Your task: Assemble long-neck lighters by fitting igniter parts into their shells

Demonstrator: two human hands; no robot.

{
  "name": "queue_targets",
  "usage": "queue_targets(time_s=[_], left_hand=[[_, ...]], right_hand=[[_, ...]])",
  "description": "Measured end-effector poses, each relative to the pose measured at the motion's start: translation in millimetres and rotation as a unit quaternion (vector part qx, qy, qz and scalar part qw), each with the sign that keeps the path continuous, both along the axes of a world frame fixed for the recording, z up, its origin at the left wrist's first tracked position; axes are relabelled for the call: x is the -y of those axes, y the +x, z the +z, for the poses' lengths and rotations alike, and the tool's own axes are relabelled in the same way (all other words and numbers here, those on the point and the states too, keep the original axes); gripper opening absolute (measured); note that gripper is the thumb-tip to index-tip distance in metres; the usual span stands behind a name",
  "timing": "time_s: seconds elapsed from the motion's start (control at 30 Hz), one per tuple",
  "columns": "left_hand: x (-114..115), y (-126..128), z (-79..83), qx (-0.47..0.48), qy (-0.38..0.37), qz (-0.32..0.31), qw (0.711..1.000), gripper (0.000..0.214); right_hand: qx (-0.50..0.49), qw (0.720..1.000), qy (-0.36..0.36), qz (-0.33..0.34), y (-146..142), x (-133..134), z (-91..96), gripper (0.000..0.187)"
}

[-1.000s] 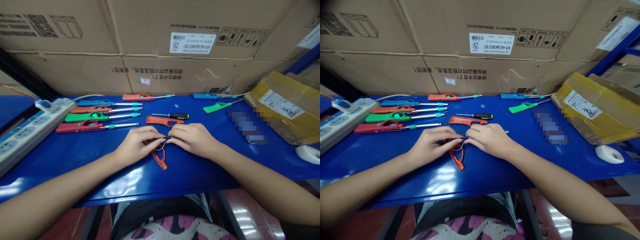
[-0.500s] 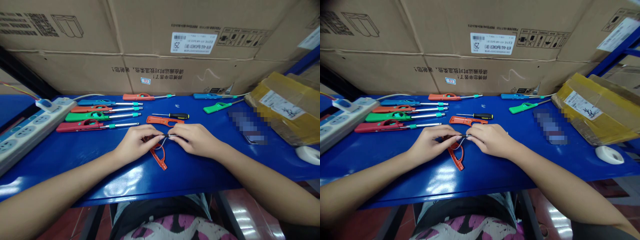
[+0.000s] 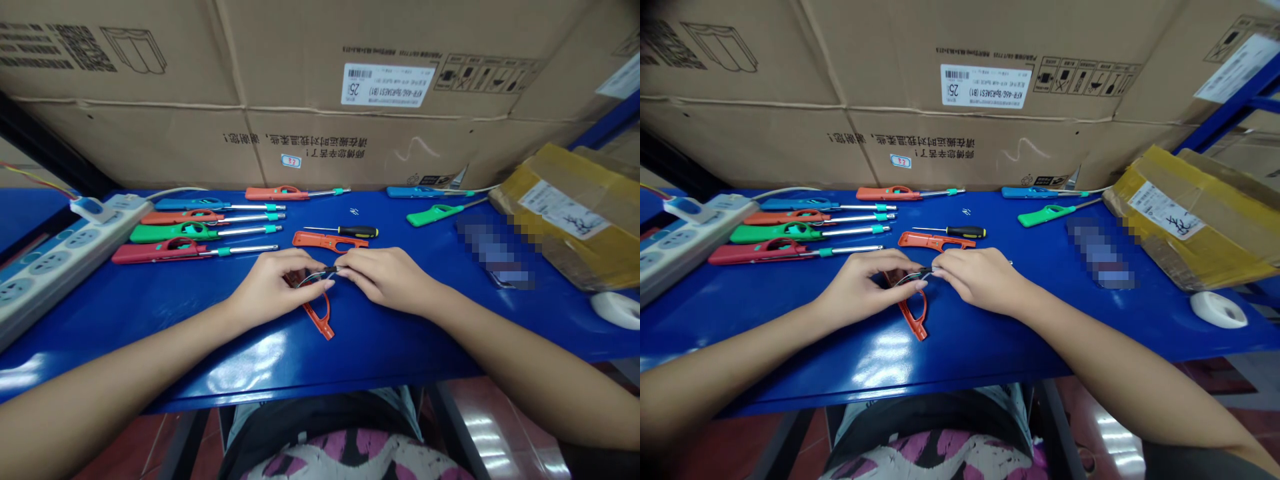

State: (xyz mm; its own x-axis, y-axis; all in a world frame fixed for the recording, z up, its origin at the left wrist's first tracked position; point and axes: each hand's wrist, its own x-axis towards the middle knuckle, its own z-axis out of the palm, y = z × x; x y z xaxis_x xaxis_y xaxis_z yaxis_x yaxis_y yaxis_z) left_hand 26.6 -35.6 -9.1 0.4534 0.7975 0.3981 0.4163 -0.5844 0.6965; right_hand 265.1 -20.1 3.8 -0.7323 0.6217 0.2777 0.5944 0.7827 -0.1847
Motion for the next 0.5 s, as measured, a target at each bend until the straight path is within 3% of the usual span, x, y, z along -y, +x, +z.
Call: queue_targets(time_s=[0.5], left_hand=[[-1.3, -1.4, 0.0, -0.002, 0.016, 0.016, 1.000, 0.018]], right_hand=[[0.015, 0.999, -0.035, 0.007, 2.9, -3.1, -2.5, 0.026]])
